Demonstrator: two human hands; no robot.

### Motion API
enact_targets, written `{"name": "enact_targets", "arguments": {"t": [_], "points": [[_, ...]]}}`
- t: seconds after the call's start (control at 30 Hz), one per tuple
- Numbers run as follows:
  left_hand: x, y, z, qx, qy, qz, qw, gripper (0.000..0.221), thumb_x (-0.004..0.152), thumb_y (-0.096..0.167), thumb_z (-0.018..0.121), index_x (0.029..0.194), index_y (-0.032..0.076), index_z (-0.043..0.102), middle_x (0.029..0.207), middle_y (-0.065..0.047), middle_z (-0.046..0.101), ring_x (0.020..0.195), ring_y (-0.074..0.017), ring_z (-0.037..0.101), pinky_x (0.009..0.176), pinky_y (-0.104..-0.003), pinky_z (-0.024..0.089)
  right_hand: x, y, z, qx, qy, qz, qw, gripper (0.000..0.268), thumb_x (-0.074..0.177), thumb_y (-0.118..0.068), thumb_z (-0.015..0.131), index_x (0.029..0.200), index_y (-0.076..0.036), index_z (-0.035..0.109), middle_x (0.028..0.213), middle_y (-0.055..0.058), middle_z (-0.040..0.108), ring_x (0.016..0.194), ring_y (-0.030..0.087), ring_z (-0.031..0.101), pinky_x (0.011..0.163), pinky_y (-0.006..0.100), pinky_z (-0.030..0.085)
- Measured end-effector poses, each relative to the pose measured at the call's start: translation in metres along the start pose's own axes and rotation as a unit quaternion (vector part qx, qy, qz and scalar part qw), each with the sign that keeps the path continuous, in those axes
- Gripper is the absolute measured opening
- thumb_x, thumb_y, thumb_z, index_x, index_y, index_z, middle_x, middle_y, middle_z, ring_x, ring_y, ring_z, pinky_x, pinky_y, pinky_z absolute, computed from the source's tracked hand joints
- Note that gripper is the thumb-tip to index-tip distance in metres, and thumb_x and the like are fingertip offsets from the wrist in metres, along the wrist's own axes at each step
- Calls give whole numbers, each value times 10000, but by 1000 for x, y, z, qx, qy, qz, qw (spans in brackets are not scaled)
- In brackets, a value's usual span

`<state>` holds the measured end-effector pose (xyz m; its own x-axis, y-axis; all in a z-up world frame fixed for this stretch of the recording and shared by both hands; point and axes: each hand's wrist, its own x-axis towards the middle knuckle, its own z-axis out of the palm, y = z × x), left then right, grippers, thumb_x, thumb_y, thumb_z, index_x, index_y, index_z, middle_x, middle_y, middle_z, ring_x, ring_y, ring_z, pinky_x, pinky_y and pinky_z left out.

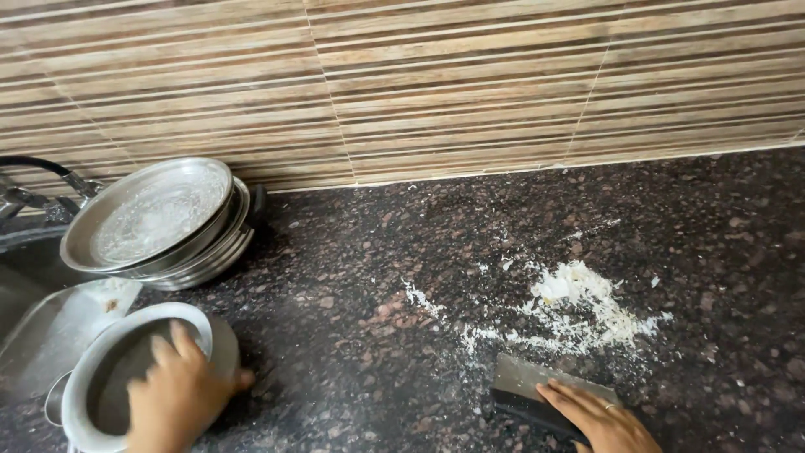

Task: Scrape and clean spilled white powder from a kitchen countertop using a bench scraper.

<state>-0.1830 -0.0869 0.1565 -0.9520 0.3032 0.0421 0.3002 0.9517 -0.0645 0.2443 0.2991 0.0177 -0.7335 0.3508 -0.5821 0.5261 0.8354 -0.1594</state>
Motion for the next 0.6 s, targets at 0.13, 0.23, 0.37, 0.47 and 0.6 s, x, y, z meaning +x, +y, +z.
{"name": "enact_targets", "arguments": {"t": [0.13, 0.23, 0.37, 0.47, 0.6], "points": [[-17, -34, 66, 57, -84, -43, 994, 916, 704, 560, 836, 1452, 172, 475, 1146, -98, 763, 1062, -295, 766, 936, -505, 576, 21, 17, 13, -5, -5, -38, 999, 888, 955, -453, 644, 1617, -353, 62, 1702, -22, 95, 1564, 231, 172, 1258, 555, 148], [-20, -40, 31, 17, -72, -68, 995, 665, 708, 508, 863, 1283, 269, 628, 993, -119, 801, 996, -339, 773, 860, -487, 606, 27, 25, 19, 0, -5, -47, 999, 903, 934, -595, 600, 1631, -354, 77, 1698, 3, 102, 1553, 250, 192, 1250, 524, 197], [-10, -33, -64, 29, 26, -76, 996, 523, 736, 510, 857, 1197, 304, 720, 977, -134, 795, 943, -344, 777, 831, -468, 607, 28, 26, 23, 6, 9, -45, 999, 848, 946, -629, 529, 1644, -375, 122, 1686, -5, 152, 1533, 251, 278, 1239, 461, 297], [43, -33, -110, 79, 65, -47, 994, 509, 742, 508, 873, 1185, 280, 765, 1000, -119, 808, 906, -327, 789, 793, -451, 619, 41, 36, 36, 2, 20, -57, 998, 844, 953, -646, 531, 1643, -365, 136, 1674, -2, 173, 1526, 263, 283, 1232, 478, 282], [150, -35, -113, 67, 129, 15, 989, 580, 760, 443, 879, 1314, 337, 746, 1046, -127, 799, 943, -331, 769, 806, -441, 595, 40, 34, 41, 4, 21, -55, 998, 817, 972, -638, 519, 1646, -361, 149, 1672, -4, 190, 1528, 255, 279, 1233, 508, 253]]}}
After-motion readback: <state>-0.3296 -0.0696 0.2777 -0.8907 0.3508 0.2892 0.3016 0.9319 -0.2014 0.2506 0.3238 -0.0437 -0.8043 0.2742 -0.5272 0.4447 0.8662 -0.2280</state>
